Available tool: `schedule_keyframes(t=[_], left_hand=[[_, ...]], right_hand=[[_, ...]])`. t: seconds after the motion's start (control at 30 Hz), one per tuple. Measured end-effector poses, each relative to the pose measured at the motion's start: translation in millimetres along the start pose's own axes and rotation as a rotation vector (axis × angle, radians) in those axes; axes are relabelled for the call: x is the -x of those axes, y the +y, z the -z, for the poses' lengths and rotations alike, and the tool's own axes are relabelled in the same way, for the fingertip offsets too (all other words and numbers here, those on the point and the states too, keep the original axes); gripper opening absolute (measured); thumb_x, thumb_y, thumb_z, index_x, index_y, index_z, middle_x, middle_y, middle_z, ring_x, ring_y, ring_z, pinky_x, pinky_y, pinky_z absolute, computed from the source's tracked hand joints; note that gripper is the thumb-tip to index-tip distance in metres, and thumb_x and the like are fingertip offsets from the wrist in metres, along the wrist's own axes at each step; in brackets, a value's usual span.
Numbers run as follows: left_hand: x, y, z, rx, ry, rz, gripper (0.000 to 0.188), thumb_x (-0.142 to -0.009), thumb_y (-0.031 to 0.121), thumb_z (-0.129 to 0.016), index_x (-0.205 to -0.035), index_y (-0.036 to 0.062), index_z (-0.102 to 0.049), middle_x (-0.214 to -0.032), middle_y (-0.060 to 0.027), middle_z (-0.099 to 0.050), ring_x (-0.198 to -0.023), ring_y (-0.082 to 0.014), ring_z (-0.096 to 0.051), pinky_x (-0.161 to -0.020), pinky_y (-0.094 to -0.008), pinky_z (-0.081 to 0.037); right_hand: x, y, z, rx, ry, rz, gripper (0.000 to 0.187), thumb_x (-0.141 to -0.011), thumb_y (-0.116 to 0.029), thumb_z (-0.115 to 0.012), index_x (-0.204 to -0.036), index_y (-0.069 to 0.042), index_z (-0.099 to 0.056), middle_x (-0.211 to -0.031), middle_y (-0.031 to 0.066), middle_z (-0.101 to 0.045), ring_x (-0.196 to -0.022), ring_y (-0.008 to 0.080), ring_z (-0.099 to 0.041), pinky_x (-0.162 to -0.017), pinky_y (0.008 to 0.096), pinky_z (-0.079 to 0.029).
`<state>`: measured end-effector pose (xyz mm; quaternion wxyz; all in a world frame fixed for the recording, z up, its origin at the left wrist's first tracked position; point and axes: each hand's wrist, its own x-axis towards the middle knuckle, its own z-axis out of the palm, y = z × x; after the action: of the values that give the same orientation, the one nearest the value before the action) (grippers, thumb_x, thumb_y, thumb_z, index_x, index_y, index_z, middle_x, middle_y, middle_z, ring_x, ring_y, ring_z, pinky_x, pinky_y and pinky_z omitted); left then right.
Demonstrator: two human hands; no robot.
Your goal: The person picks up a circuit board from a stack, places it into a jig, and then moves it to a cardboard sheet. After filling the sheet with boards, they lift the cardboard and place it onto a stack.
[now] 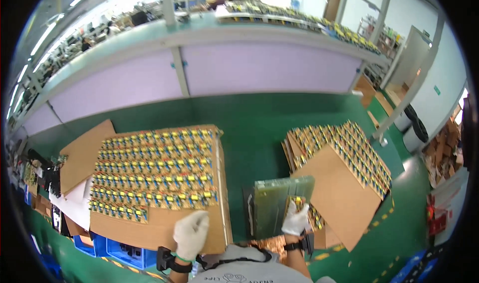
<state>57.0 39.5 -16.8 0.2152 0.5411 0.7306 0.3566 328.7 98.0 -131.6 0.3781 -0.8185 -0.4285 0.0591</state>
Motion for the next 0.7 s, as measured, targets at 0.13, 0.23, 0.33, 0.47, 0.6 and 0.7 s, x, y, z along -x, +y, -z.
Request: schedule_keyframes(t=[0.13,0.23,0.33,0.47,0.6,0.7], left_hand=[[-3.4,6.2,-10.5,0.041,-0.058,-0.167,0.022,-0.084,0.018,-0.063,-0.099,0.0034,-0.069,-0.071,-0.0116,-0.065,-0.057,-0.0139,-0.06,-0.056,-0.0271,-0.048],[-2.9,11.5,-15.1,0.233,-0.193,-0.148,0.021,-0.085,0.019,-0.064,-0.098,0.0041,-0.069,-0.071,-0.0117,-0.065,-0.06,-0.0151,-0.063,-0.057,-0.0278,-0.049],[-7.5,11.7,-23.3,0.099,-0.174,-0.299,0.021,-0.086,0.025,-0.065,-0.097,0.0082,-0.07,-0.074,-0.0118,-0.067,-0.069,-0.0252,-0.067,-0.061,-0.0326,-0.052],[-12.7,15.2,-24.4,0.103,-0.182,-0.344,0.022,-0.086,0.026,-0.063,-0.097,0.0087,-0.07,-0.074,-0.0113,-0.067,-0.069,-0.026,-0.067,-0.061,-0.0343,-0.053],[-17.7,19.3,-22.4,0.027,-0.241,-0.355,0.024,-0.087,0.026,-0.061,-0.098,0.0074,-0.069,-0.084,-0.0117,-0.069,-0.076,-0.0273,-0.068,-0.066,-0.035,-0.054],[-19.2,17.9,-20.5,0.019,-0.272,-0.314,0.024,-0.088,0.027,-0.06,-0.099,0.0074,-0.069,-0.086,-0.0122,-0.069,-0.077,-0.0275,-0.068,-0.066,-0.0354,-0.055]], right_hand=[[-0.8,8.9,-1.8,-0.079,0.124,0.09,0.057,-0.086,-0.058,-0.056,-0.097,-0.002,-0.052,-0.066,0.0212,-0.059,-0.061,0.0428,-0.06,-0.051,0.0474,-0.043],[2.2,1.9,1.3,0.05,0.135,0.086,0.056,-0.086,-0.057,-0.057,-0.094,-0.002,-0.051,-0.068,0.0202,-0.06,-0.061,0.0411,-0.06,-0.052,0.0462,-0.044],[1.5,4.9,-3.8,-0.024,0.155,0.088,0.054,-0.085,-0.058,-0.057,-0.091,-0.004,-0.051,-0.065,0.0184,-0.059,-0.059,0.0396,-0.059,-0.051,0.0457,-0.043],[0.1,-4.0,-2.5,-0.061,0.118,-0.001,0.049,-0.089,-0.051,-0.055,-0.094,-0.002,-0.052,-0.072,0.0209,-0.061,-0.067,0.0423,-0.06,-0.057,0.0474,-0.045],[7.2,-8.6,-8.5,-0.108,0.066,-0.149,0.047,-0.093,-0.046,-0.051,-0.094,0.0,-0.053,-0.08,0.0234,-0.062,-0.076,0.0439,-0.06,-0.064,0.047,-0.045],[5.6,-4.3,-6.9,-0.084,0.033,-0.113,0.05,-0.094,-0.049,-0.05,-0.096,0.001,-0.053,-0.083,0.025,-0.062,-0.078,0.0435,-0.06,-0.066,0.0451,-0.046]])
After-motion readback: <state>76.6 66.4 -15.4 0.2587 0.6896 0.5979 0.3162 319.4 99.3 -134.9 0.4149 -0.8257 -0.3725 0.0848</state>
